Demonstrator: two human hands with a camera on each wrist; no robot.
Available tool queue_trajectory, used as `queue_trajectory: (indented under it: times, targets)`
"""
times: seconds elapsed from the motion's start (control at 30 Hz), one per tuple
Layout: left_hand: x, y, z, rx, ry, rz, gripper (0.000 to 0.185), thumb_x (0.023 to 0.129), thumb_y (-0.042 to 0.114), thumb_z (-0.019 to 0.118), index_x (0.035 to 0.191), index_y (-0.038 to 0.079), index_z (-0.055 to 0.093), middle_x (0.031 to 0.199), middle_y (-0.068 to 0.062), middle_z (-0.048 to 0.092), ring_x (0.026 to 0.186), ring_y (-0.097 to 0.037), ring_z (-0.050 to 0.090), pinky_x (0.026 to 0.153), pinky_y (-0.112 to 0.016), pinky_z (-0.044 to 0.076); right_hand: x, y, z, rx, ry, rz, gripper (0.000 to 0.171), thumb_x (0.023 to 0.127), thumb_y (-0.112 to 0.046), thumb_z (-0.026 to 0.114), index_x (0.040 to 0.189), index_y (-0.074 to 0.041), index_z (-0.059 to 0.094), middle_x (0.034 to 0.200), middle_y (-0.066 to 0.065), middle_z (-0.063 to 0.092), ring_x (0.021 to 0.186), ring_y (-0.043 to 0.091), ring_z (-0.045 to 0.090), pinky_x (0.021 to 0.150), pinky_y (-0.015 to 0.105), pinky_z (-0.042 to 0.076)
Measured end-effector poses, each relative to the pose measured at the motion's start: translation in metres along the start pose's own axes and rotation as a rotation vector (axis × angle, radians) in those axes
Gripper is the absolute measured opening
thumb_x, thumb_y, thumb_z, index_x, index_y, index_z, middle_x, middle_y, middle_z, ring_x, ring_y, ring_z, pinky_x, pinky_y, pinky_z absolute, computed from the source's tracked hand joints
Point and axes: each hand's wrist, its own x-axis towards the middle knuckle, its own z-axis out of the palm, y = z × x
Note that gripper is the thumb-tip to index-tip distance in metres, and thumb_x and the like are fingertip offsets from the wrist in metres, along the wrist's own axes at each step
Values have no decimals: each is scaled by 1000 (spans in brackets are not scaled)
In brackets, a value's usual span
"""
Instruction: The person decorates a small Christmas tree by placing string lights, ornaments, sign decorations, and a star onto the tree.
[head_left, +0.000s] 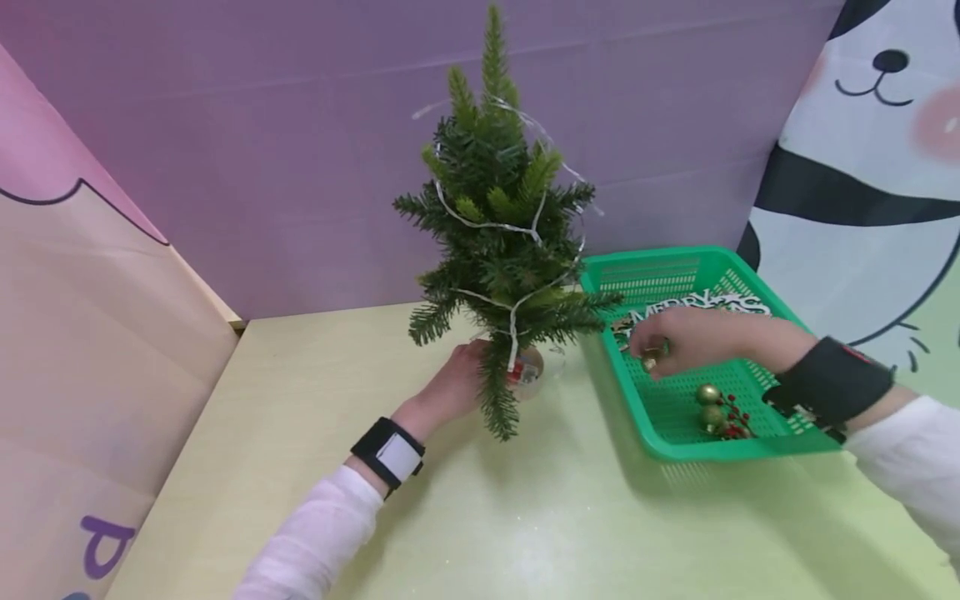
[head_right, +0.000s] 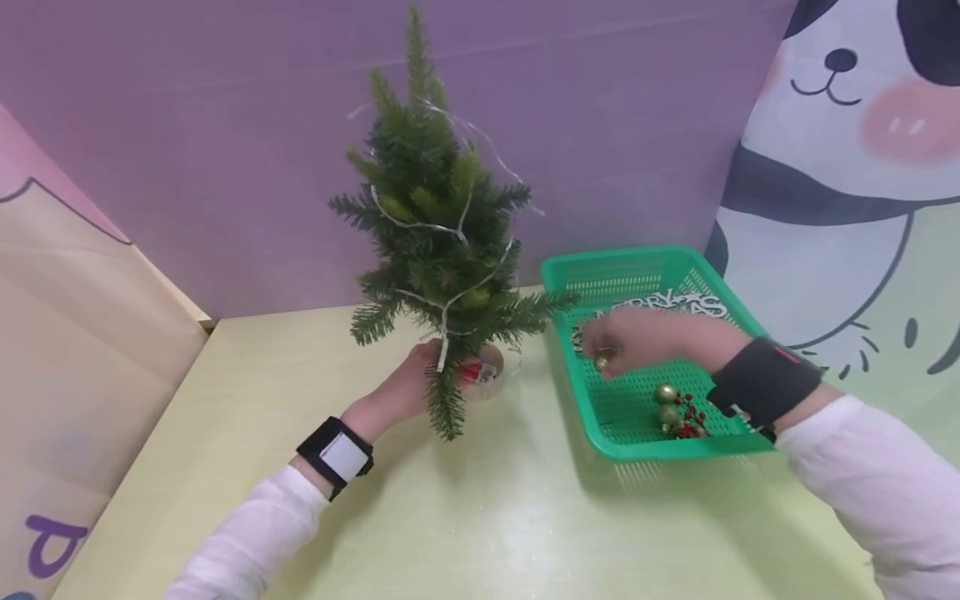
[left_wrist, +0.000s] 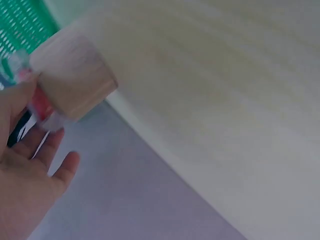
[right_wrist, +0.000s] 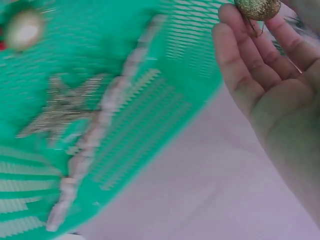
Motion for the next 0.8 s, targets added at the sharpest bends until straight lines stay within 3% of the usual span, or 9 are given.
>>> queue_trajectory:
  times: [0.1, 0.23, 0.4, 0.5, 0.67, 0.8]
  targets:
    - [-8, 4, -14, 64, -17, 6, 39, 88, 15, 65, 125, 5, 59, 136, -15, 48, 126, -31, 44, 106, -45, 36, -5, -21, -17, -15, 129, -84, 30, 80, -16, 75, 108, -18, 65, 96, -12, 64, 80, 0, 58, 67, 22, 53]
    - [-28, 19, -47, 127, 14, 44, 38, 85, 16, 69, 121, 6, 61, 126, -11, 59, 116, -27, 55, 100, -42, 44, -13, -50, -34, -78, 333, -185, 35, 78, -15, 77, 110, -20, 64, 99, -12, 65, 79, -2, 59, 64, 21, 53]
    - [-59, 62, -95, 35, 49, -91, 26, 91, 21, 63, 114, 10, 66, 99, -2, 70, 86, -14, 66, 76, -29, 54, -21, -82, -44, -101, 499, -267, 42, 72, -12, 81, 110, -21, 64, 101, -10, 66, 80, -2, 61, 69, 15, 51]
    - [-71, 90, -114, -43, 120, -107, 23, 91, 24, 63, 111, 13, 67, 89, 4, 70, 76, -6, 63, 66, -23, 53, -21, -98, -46, -77, 552, -334, 42, 74, -15, 80, 112, -20, 64, 102, -10, 66, 81, -2, 62, 70, 12, 51]
    - [-71, 123, -123, -296, 335, 77, 19, 89, 16, 65, 107, 9, 67, 87, 4, 70, 75, -2, 61, 64, -17, 51, -17, -126, -47, -16, 633, -418, 39, 81, -26, 75, 115, -13, 63, 106, -6, 66, 83, -1, 61, 70, 13, 50]
    - [-60, 139, -127, -457, 538, 209, 22, 88, 7, 65, 110, 4, 64, 90, -2, 70, 74, -4, 62, 62, -13, 50, -11, -151, -46, 42, 646, -402, 52, 77, -18, 79, 123, -9, 58, 108, -1, 66, 85, 2, 62, 70, 13, 50]
